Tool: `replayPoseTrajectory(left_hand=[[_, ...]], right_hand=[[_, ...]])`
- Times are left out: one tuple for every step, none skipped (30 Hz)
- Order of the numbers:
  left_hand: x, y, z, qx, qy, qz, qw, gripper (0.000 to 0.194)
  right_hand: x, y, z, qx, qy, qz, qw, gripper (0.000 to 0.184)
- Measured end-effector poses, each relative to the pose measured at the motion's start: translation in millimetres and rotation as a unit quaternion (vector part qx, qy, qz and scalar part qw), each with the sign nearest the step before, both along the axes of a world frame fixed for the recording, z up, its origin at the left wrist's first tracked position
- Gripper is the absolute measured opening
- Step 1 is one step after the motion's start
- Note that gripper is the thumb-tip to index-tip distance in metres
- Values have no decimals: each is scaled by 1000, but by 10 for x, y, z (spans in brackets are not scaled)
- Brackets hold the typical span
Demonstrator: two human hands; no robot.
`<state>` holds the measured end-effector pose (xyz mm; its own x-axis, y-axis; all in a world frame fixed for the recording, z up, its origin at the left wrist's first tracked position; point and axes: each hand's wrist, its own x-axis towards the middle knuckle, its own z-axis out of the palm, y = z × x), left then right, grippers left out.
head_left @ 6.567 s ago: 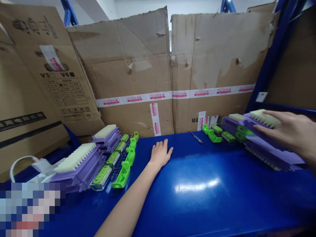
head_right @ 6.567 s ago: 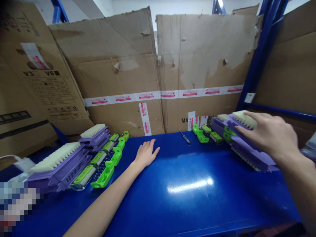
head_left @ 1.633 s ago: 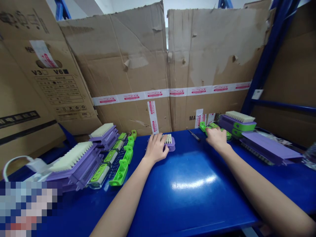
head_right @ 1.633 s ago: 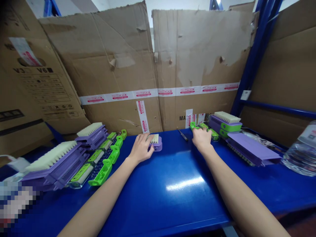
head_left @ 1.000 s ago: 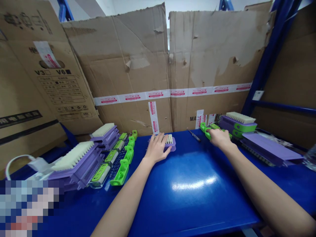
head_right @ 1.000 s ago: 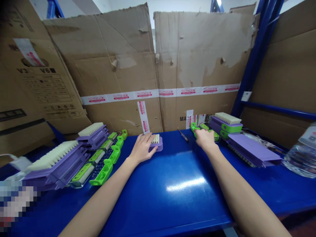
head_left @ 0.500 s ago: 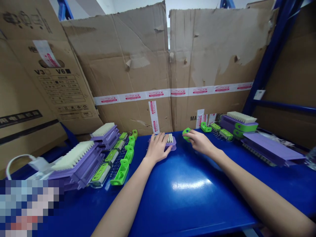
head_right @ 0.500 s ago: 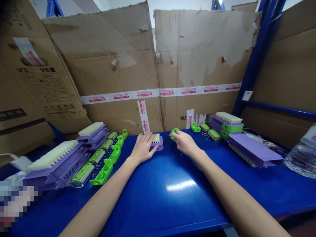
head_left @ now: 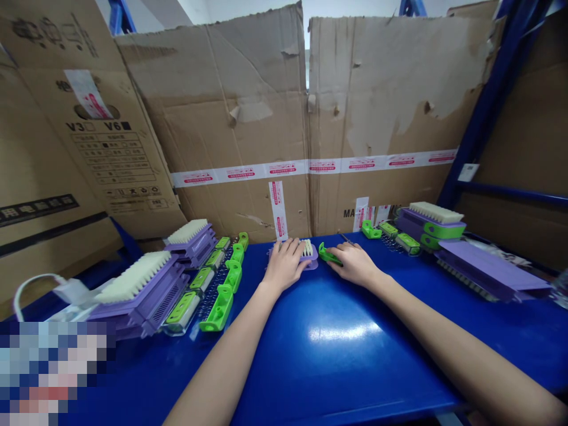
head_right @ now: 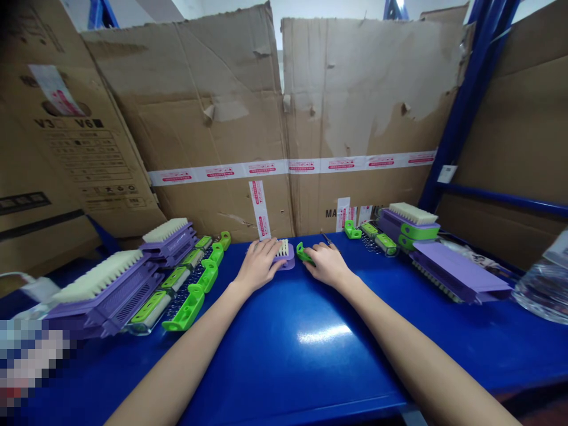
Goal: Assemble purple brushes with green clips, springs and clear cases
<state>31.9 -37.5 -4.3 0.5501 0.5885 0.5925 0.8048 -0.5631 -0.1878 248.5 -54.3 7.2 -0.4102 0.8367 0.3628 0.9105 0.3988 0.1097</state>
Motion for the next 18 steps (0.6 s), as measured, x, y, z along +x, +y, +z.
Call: replayPoseTrajectory(left_hand=[[2, 1, -1, 2, 0, -2, 1000, 46], [3, 0, -1, 3, 1, -3, 1000, 46], [5, -2, 0, 4, 1, -2, 1000, 45], [7, -5, 2, 3, 3, -2, 1000, 45], [9, -8, 4, 3, 4, -2, 1000, 45], [11, -12, 6, 2, 4, -2, 1000, 44], [13, -14, 7, 2, 4, -2, 1000, 44], [14, -16, 8, 2, 3, -2, 1000, 44], [15, -17, 8, 3, 3, -3, 1000, 44], [15, -17, 7, 4, 2, -3, 1000, 44], [15, -16, 6, 5, 1, -4, 1000, 44], [15, -15, 5, 6, 0, -5, 1000, 44], [14, -14, 5, 6, 0, -6, 1000, 44], [14, -13, 4, 5, 0, -6, 1000, 44], [14, -13, 4, 5, 1, -6, 1000, 44], [15, -13, 4, 4, 1, -5, 1000, 44], [15, -13, 4, 3, 2, -4, 1000, 44], [15, -13, 3, 3, 3, -3, 1000, 44]], right_hand=[[-9, 2, -11, 1, -7, -9, 1000, 33], [-20, 4, -21, -1, -12, -14, 1000, 33], [-30, 5, -30, -7, -15, -15, 1000, 33], [-41, 5, -37, -13, -14, -12, 1000, 33], [-51, 6, -41, -19, -7, -8, 1000, 34], [-60, 7, -44, -22, 11, -3, 1000, 35], [-68, 10, -44, -23, 41, 1, 999, 36], [-73, 16, -43, -23, 84, 7, 996, 37], [-76, 24, -40, -25, 140, 13, 990, 38], [-76, 36, -37, -28, 202, 19, 979, 38], [-72, 51, -35, -34, 265, 24, 963, 37], [-65, 68, -33, -42, 321, 28, 946, 35], [-54, 86, -33, -52, 366, 25, 929, 33], [-42, 103, -34, -64, 397, 15, 915, 33], [-28, 118, -38, -75, 415, 2, 907, 36], [-15, 129, -42, -84, 420, -13, 903, 41], [-4, 135, -47, -91, 416, -25, 904, 45], [5, 135, -52, -94, 404, -32, 909, 50]])
